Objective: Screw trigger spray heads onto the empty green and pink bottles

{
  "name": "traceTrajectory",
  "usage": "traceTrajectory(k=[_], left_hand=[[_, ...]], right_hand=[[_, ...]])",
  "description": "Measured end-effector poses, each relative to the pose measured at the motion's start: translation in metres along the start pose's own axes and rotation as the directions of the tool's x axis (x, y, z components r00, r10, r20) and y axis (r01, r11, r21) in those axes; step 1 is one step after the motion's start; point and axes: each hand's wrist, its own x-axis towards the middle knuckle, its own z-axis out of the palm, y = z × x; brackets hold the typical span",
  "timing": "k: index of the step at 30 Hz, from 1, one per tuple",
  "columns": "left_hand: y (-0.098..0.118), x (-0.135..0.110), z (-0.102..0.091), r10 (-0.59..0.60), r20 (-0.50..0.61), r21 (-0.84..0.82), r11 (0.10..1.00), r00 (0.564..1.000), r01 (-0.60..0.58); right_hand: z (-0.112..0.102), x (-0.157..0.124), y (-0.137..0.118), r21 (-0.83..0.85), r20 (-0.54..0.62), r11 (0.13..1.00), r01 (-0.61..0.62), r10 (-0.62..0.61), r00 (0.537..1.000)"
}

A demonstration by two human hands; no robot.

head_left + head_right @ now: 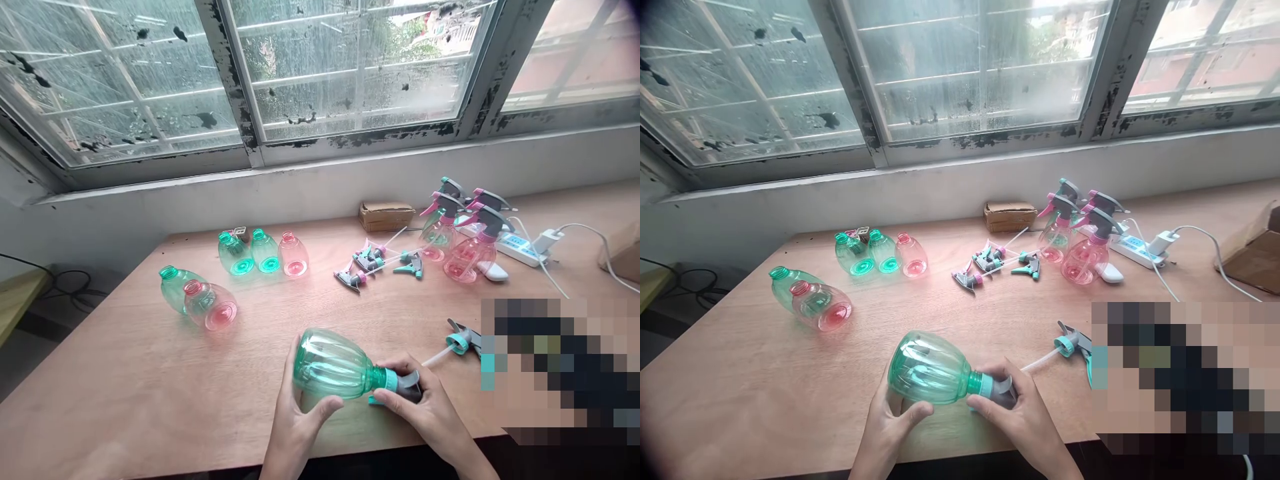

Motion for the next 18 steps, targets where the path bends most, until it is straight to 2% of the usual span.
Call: traceTrajectory(k=[3,7,11,18], left_hand=[[0.0025,0.0022,0.0008,0.005,0.009,-0.013,1.000,1.000,-0.005],[0.0037,0.0025,0.0028,0.018,0.008,0.069,0.997,1.000,-0.018],[0.0024,0.0005,0.0019,0.009,0.035,0.100,0.995,0.999,-0.012],[0.0085,-0.0004,0.0009,0.000,0.081,-0.015,1.000,0.997,0.001]], right_hand=[[-0.0026,-0.0005,0.0024,-0.021,0.006,1.000,0.003,-0.003,1.000],[-0.0044,0.0003,0.0041,0.065,-0.009,0.997,-0.036,0.037,0.999],[-0.0059,-0.0012,0.0023,0.121,0.040,0.987,-0.102,0.098,0.994],[-0.0064,-0.0029,-0.0013,0.151,0.133,0.980,-0.132,0.112,0.985]])
